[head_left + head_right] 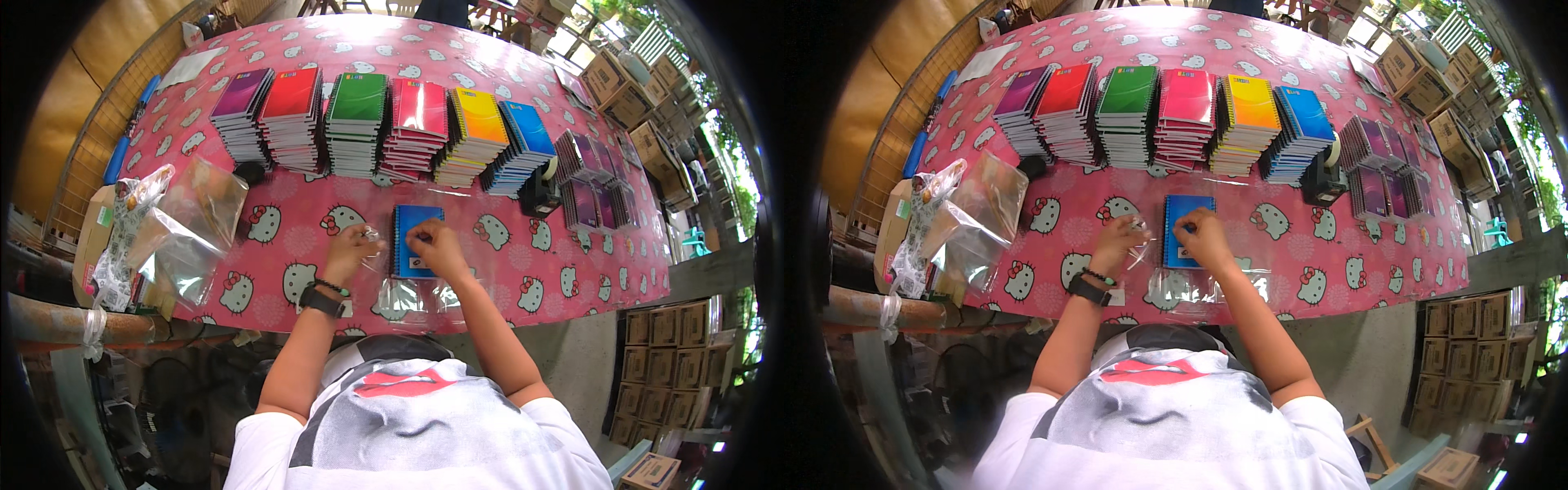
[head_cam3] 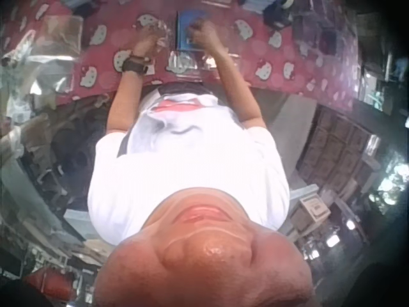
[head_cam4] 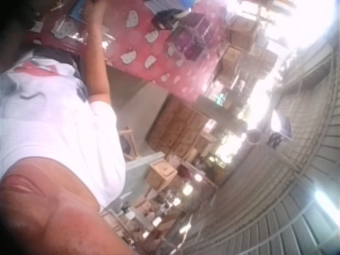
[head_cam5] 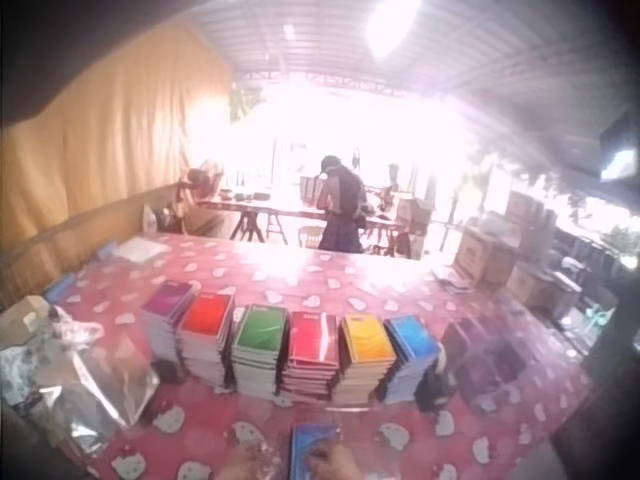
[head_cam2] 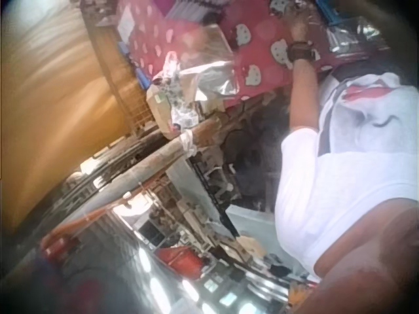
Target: The person repeatedly picks up small spiral-bound notebooks from stacks on a pink Hello Kitty table, places them into clear plastic bags, and sets the packaged notebooks aside. The person handles notebooks of various colors one at a time throughout the clip.
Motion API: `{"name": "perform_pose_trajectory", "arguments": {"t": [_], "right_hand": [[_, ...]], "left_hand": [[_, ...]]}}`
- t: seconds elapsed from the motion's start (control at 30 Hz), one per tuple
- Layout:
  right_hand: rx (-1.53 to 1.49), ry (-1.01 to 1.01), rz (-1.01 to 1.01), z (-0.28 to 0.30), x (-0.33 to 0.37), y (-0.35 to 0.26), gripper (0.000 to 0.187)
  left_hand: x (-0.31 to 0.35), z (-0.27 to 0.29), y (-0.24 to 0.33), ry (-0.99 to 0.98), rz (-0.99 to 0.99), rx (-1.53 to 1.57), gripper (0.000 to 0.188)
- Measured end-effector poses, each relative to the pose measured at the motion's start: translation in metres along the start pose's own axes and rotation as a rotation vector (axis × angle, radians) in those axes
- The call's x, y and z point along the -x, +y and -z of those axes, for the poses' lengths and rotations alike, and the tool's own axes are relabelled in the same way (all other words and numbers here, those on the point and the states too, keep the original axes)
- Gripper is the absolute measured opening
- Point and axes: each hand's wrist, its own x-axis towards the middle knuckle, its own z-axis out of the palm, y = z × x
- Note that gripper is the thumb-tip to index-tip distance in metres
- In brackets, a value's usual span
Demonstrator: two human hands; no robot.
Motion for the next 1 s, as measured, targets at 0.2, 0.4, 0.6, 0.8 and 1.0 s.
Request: {"name": "perform_pose_trajectory", "arguments": {"t": [0.2, 0.4, 0.6, 0.8, 1.0], "right_hand": [[-0.034, -0.056, -0.321, 0.004, -0.012, -0.028, 0.022], [-0.253, -0.051, -0.26, 0.008, -0.012, 0.0, 0.021], [-0.326, -0.064, -0.304, 0.01, -0.012, 0.008, 0.015], [-0.22, -0.232, -0.135, 0.025, -0.007, 0.0, 0.02], [0.594, -0.337, 0.051, 0.036, 0.007, -0.021, 0.075]], "left_hand": [[-0.011, -0.028, -0.013, -0.033, -0.088, -0.129, 0.06], [-0.001, 0.025, -0.012, 0.248, -0.242, -0.382, 0.051], [0.012, 0.006, 0.005, 0.174, -0.807, -1.026, 0.035], [-0.006, -0.018, -0.02, -0.148, -0.818, -1.087, 0.041], [-0.021, -0.018, -0.022, -0.152, -0.787, -1.041, 0.067]]}}
